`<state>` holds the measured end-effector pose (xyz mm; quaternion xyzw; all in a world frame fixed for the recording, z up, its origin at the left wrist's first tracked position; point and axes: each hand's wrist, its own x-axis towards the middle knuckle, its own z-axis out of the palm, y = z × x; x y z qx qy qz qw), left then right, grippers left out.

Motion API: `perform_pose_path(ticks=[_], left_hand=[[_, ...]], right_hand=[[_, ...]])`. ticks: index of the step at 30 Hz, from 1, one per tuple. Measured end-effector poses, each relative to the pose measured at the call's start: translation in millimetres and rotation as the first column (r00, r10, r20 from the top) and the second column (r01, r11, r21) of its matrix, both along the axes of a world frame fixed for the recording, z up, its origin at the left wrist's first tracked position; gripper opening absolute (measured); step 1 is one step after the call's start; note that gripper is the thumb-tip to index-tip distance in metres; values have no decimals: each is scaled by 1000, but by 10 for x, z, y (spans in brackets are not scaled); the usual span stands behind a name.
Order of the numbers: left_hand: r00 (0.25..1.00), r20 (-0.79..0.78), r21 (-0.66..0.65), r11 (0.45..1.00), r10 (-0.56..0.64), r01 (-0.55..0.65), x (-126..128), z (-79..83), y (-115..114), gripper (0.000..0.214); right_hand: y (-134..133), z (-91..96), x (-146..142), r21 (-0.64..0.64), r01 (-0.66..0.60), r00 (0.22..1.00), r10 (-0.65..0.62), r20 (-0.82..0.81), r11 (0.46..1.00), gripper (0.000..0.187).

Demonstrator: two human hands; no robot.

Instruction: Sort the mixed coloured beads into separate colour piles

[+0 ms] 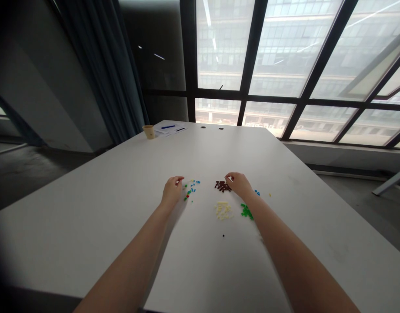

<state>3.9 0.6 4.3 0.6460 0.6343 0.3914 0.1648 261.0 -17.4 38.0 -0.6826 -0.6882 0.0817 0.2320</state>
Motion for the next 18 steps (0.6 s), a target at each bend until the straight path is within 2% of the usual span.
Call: perform_pose_path(ticks=[4, 8, 11, 14, 18], left_hand=[[972, -212, 16, 994, -101, 107, 66, -73, -11, 33], [925, -316, -8, 975, -214, 222, 116, -175, 1, 42], [901, -350, -54, 966, -255, 252, 121, -238, 22, 45], [893, -365, -64, 964, -264, 259, 119, -257, 35, 44], [914, -347, 20, 973, -208, 229, 122, -243, 50, 41]], right_hand=[[-410, 20, 212, 48, 54, 997, -51, -60, 997, 35], [-706, -114, 522, 15, 164, 980, -161, -114, 986, 42], [-791, -188, 687, 7, 230, 960, -226, -163, 973, 46], [-805, -177, 723, 7, 264, 944, -257, -207, 964, 48], [-823, -118, 688, 27, 254, 938, -239, -251, 967, 47]])
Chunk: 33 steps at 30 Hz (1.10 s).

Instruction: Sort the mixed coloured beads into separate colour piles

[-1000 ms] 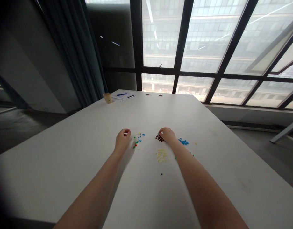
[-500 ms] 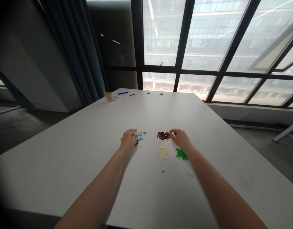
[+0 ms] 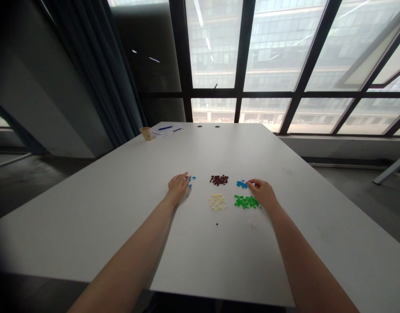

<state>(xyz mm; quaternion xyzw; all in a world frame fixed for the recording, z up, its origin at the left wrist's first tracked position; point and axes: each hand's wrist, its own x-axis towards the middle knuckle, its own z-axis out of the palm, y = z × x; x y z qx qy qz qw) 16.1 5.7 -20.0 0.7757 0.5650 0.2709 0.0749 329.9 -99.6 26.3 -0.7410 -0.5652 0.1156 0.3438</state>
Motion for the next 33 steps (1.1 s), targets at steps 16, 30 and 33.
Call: perform_pose_path(ticks=[16, 30, 33], left_hand=[[991, -20, 46, 990, 133, -132, -34, 62, 159, 22], [964, -177, 73, 979, 200, -190, 32, 103, 79, 24], [963, -178, 55, 980, 200, -193, 50, 137, 53, 21]], right_hand=[[-58, 28, 48, 77, -26, 998, 22, 62, 997, 45], [-89, 95, -22, 53, -70, 995, 66, 78, 996, 41], [-93, 85, -46, 52, -89, 992, 83, 99, 995, 39]])
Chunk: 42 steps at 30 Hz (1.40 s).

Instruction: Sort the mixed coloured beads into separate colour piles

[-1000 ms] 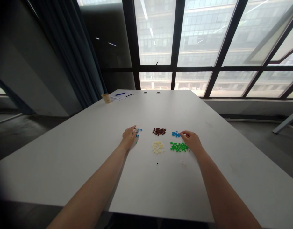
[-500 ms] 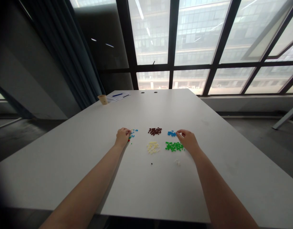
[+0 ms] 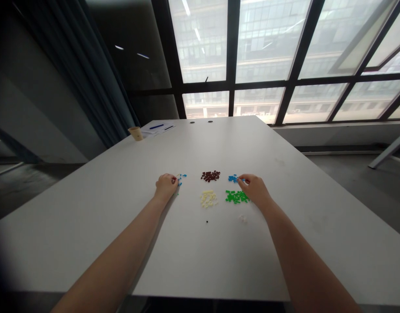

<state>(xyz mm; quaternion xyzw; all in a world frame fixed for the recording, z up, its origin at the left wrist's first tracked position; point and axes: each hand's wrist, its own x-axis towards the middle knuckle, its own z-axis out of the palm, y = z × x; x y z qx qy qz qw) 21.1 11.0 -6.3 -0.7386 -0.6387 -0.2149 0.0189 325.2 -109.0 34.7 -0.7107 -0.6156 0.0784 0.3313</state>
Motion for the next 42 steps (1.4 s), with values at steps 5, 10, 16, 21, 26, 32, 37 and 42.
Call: perform_pose_path(ticks=[5, 10, 16, 21, 26, 32, 37, 42], left_hand=[[999, -31, -36, 999, -25, 24, 47, 39, -40, 18], [999, 13, -31, 998, -48, 48, 50, 102, -57, 15], [753, 654, -165, 958, -71, 233, 94, 195, -168, 15], [222, 956, -292, 688, 192, 664, 235, 341, -426, 31], [-2, 942, -174, 494, 336, 852, 302, 440, -606, 29], [70, 946, -213, 446, 317, 869, 331, 336, -594, 30], [189, 953, -271, 381, 237, 884, 383, 278, -632, 33], [254, 964, -264, 317, 73, 911, 412, 320, -692, 27]], right_hand=[[2, -26, -23, 13, -21, 999, 21, 25, 1000, 40], [6, -23, -22, -4, -22, 999, 22, 30, 1000, 40], [-8, 10, -8, 5, -33, 999, 33, 43, 999, 42], [-16, 27, -6, 18, -38, 998, 37, 45, 999, 43], [-13, 30, -4, 3, -46, 998, 46, 34, 999, 38], [-26, 23, -96, 94, -102, 995, 103, -8, 990, 30], [-151, 62, -558, 236, -373, 926, 376, 34, 897, 23], [-222, -8, -891, 209, -539, 842, 518, 147, 816, 18]])
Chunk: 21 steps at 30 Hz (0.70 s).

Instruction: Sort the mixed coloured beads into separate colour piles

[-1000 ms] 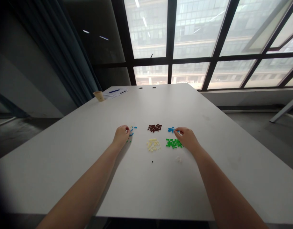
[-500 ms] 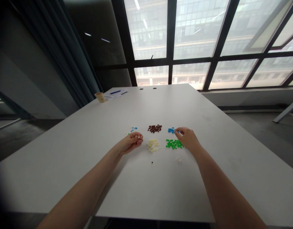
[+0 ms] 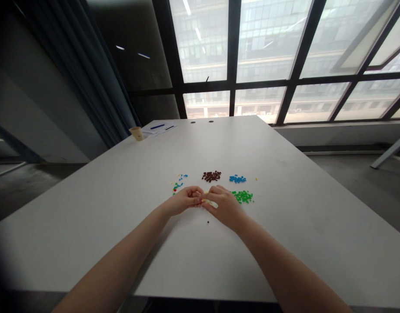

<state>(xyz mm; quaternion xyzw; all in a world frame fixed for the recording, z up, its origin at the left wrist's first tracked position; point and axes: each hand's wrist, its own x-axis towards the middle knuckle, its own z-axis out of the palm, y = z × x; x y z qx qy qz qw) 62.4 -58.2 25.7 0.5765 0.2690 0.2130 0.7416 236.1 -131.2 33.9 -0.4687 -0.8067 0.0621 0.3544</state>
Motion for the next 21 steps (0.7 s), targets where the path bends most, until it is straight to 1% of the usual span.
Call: perform_pose_path(ticks=[3, 6, 7, 9, 10, 12, 13, 15, 16, 17, 21], left_hand=[[999, -32, 62, 998, -11, 13, 22, 31, -23, 29], [996, -81, 128, 992, 19, -9, 36, 54, -15, 31], [993, -104, 161, 986, 60, -43, 28, 60, 3, 31], [966, -139, 246, 953, 217, -178, -20, 68, 76, 29], [936, -143, 295, 917, 322, -270, -61, 66, 130, 28], [842, -133, 387, 809, 523, -442, -170, 47, 262, 26], [786, -121, 428, 746, 607, -510, -231, 30, 333, 24], [678, -100, 486, 630, 728, -605, -346, -14, 460, 20], [642, -83, 509, 586, 762, -630, -393, -37, 511, 18], [617, -70, 525, 554, 784, -645, -433, -56, 551, 16], [539, -61, 600, 462, 840, -653, -537, -86, 626, 13]], right_hand=[[17, -64, -12, 7, 13, 1000, -13, 21, 1000, 15], [41, -97, 23, 13, 43, 999, -43, 28, 999, 14], [47, -99, 38, 1, 69, 997, -69, 37, 998, 15], [54, -96, 68, -69, 130, 989, -124, 85, 989, 14], [53, -91, 83, -123, 153, 983, -138, 122, 981, 13], [46, -79, 109, -238, 161, 974, -114, 196, 958, 12], [40, -75, 118, -284, 150, 971, -88, 222, 947, 12], [27, -77, 123, -341, 133, 967, -47, 249, 931, 14], [23, -84, 121, -356, 133, 965, -39, 258, 925, 15], [21, -93, 118, -366, 137, 963, -38, 267, 921, 16], [34, -126, 126, -349, 157, 964, -66, 257, 924, 20]])
